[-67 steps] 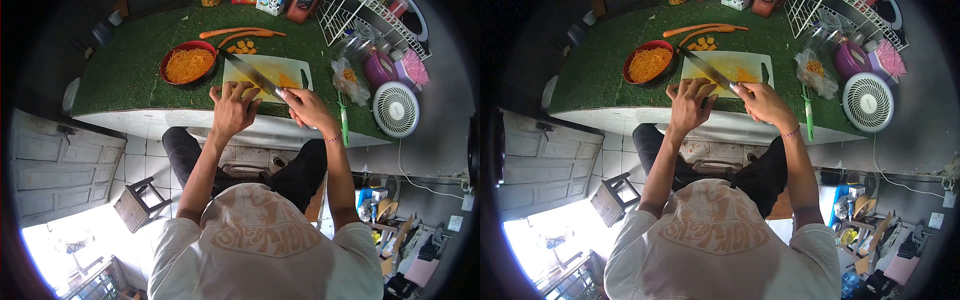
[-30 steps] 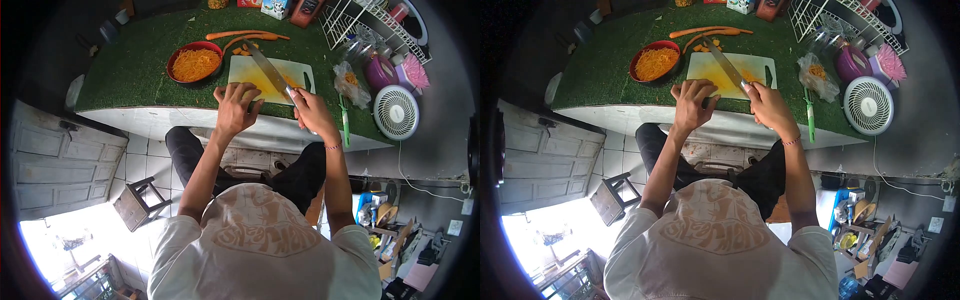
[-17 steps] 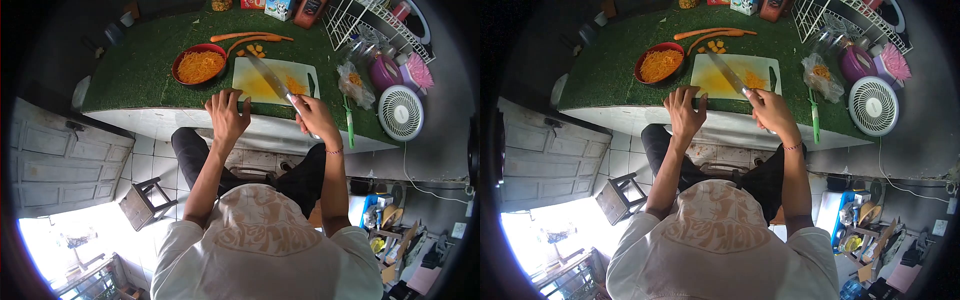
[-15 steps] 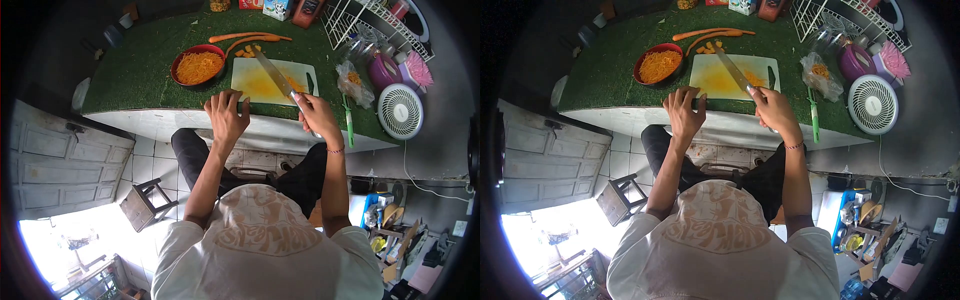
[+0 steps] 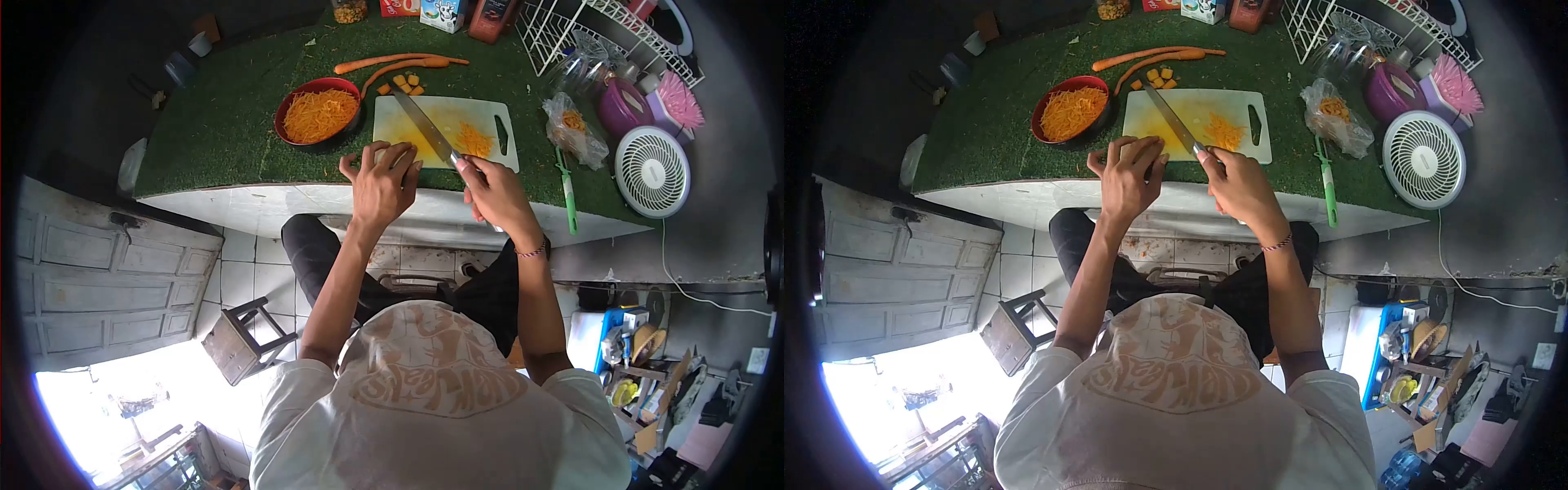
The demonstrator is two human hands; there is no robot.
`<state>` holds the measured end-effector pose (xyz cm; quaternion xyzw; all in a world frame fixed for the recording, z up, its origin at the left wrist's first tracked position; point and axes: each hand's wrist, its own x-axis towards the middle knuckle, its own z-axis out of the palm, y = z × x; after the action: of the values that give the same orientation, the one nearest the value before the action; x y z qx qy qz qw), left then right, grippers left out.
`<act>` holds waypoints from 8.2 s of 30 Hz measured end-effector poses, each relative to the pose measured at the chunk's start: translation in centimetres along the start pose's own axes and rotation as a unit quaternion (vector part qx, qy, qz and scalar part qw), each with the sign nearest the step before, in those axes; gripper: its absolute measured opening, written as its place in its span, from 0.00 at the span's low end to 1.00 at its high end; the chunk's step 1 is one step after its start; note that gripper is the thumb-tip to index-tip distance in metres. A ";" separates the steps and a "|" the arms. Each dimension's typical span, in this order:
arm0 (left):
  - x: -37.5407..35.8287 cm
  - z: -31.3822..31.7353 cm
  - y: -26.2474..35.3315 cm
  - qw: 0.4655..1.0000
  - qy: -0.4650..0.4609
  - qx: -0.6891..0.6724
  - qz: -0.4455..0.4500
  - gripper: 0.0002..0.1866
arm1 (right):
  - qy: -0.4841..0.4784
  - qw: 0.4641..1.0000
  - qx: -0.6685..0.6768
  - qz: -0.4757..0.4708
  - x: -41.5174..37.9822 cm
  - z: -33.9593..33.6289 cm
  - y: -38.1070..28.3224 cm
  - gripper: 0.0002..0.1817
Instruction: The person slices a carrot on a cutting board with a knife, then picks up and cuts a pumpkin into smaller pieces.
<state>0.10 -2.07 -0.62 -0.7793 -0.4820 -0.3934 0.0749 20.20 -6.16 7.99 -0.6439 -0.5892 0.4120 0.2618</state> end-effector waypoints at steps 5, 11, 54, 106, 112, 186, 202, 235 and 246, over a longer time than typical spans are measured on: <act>-0.2 0.5 -0.2 1.000 0.004 -0.017 0.006 0.13 | 0.018 0.999 -0.004 -0.028 -0.2 1.2 0.0 0.21; -0.2 0.6 -0.5 1.000 0.004 -0.018 0.011 0.14 | 0.019 0.998 -0.036 -0.052 -0.6 1.7 -0.3 0.19; -0.2 0.5 -0.5 0.999 0.006 -0.031 0.006 0.14 | 0.102 0.956 -0.162 -0.221 0.0 3.2 0.3 0.13; -0.6 0.7 -0.7 0.997 0.047 -0.051 0.015 0.13 | 0.070 0.986 -0.142 -0.059 1.1 2.7 -0.5 0.22; -0.4 0.5 -0.4 0.996 0.057 -0.062 -0.004 0.13 | 0.054 0.996 -0.075 0.002 -0.6 1.4 -2.1 0.23; 6.8 1.8 2.8 0.962 -0.188 -0.130 0.148 0.31 | 0.275 0.883 -0.301 -0.230 -2.3 2.0 2.2 0.17; 7.3 0.2 3.3 0.915 -0.074 -0.381 -0.112 0.23 | 0.154 0.981 0.118 0.014 -4.6 -3.6 4.2 0.21; 7.9 9.3 7.5 0.967 -0.090 -0.236 -0.025 0.36 | 0.129 0.958 0.244 0.079 -2.7 0.8 6.0 0.24; 9.7 7.6 5.9 0.971 -0.086 -0.223 -0.027 0.33 | 0.094 0.934 0.344 0.022 -1.0 2.8 2.6 0.24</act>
<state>11.13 5.32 2.42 -0.7939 -0.4078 -0.4240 -0.1534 19.32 -7.96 4.64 -0.5627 -0.3695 0.5330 0.5126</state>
